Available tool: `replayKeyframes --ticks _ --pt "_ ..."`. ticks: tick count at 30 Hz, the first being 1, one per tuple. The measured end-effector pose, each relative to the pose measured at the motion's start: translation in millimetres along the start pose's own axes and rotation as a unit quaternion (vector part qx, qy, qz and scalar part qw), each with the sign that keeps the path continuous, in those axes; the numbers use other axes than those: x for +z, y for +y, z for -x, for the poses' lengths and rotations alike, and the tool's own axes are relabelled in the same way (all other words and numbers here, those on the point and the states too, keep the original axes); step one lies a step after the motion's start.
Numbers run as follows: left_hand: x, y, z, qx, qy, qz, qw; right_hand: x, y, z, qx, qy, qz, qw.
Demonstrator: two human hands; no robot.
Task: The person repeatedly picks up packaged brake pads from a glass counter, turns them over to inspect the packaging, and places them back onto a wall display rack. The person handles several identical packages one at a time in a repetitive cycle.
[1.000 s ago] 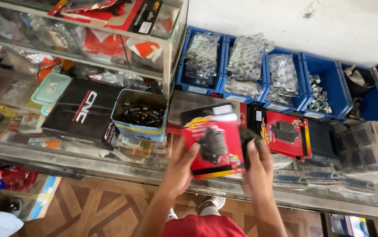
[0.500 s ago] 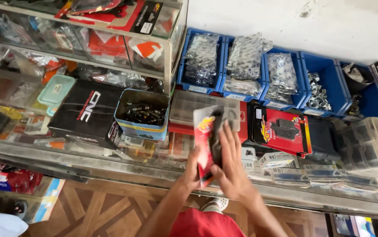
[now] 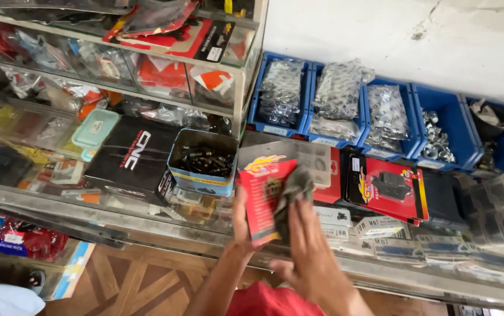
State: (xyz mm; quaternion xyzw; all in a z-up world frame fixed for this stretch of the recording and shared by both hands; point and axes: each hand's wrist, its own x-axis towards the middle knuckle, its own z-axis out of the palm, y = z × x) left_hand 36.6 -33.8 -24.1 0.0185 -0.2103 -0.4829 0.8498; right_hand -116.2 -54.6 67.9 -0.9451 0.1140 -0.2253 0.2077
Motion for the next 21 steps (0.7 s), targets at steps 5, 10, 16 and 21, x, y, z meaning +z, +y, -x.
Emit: replayKeyframes --ticks 5,10,16,21 --pt "-34 -27 14 -0.201 0.031 0.037 0.978 -22 36 -24 -0.009 0.075 0.034 0.997" --pt "-29 -28 13 -0.192 0.096 -0.103 0.971 -6 0 -28 -0.091 0.086 -0.036 0.991" --pt "7 9 -10 -0.103 0.074 0.040 0.991 19 -1 22 -0.056 0.009 -0.018 0.998" --pt "1 0 4 -0.177 0.148 0.023 0.973 6 20 17 0.058 0.020 0.050 0.997"
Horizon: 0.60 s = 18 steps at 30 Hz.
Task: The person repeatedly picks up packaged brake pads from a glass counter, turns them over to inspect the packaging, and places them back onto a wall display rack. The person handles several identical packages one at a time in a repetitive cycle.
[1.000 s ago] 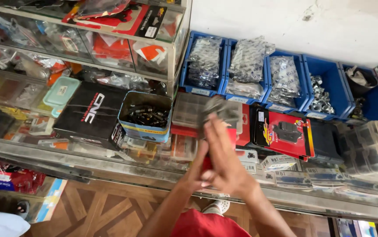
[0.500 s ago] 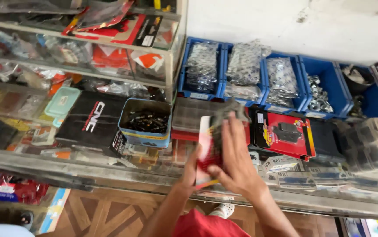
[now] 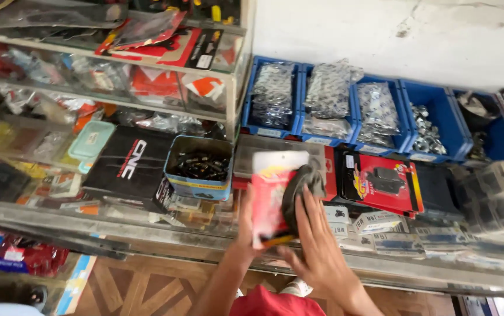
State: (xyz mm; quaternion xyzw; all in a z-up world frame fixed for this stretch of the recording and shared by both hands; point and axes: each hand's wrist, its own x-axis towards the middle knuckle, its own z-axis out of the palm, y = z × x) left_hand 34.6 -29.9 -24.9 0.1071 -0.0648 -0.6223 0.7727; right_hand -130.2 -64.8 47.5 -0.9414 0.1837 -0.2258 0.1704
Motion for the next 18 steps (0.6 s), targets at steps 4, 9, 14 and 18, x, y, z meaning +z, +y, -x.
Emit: replayKeyframes --ticks 4,9,14,18 --pt "32 -6 -3 -0.060 -0.136 -0.002 0.989 -21 -22 -18 -0.077 0.097 -0.016 0.992" --pt "47 21 10 -0.031 -0.050 -0.126 0.990 -20 2 -2 -0.007 0.123 -0.074 0.990" --pt "77 28 28 0.090 0.080 -0.555 0.823 -28 27 3 0.078 0.171 0.067 0.980" --pt "88 9 19 0.203 0.103 -0.680 0.696 -63 -10 -2 0.047 0.084 -0.161 0.982"
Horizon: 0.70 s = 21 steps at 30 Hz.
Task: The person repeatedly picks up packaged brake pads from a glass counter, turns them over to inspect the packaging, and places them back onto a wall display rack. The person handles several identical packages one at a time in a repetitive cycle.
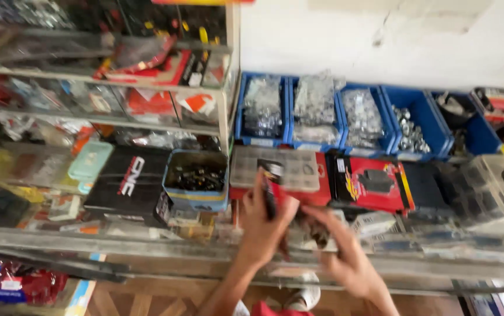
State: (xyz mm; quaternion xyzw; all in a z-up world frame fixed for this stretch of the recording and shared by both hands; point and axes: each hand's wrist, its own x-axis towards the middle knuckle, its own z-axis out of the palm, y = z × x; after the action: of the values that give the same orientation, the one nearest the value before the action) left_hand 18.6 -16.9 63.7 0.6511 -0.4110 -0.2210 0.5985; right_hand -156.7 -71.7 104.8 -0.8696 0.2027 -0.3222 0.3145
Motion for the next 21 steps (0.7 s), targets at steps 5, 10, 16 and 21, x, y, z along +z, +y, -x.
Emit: replayKeyframes --ticks 5,10,16,21 --pt "2 63 -4 0.027 -0.077 0.045 0.996 -4 -8 -9 0.115 0.056 -0.042 0.991" --pt "-17 100 -43 0.206 -0.037 -0.055 0.976 -62 -31 -71 -0.010 0.139 0.026 0.990" --pt "-34 180 -86 0.424 0.083 -0.072 0.899 -117 -52 -140 -0.210 0.165 0.149 0.952" --pt "-54 236 -123 0.461 0.105 -0.076 0.878 -151 -77 -192 -0.268 0.125 0.217 0.930"
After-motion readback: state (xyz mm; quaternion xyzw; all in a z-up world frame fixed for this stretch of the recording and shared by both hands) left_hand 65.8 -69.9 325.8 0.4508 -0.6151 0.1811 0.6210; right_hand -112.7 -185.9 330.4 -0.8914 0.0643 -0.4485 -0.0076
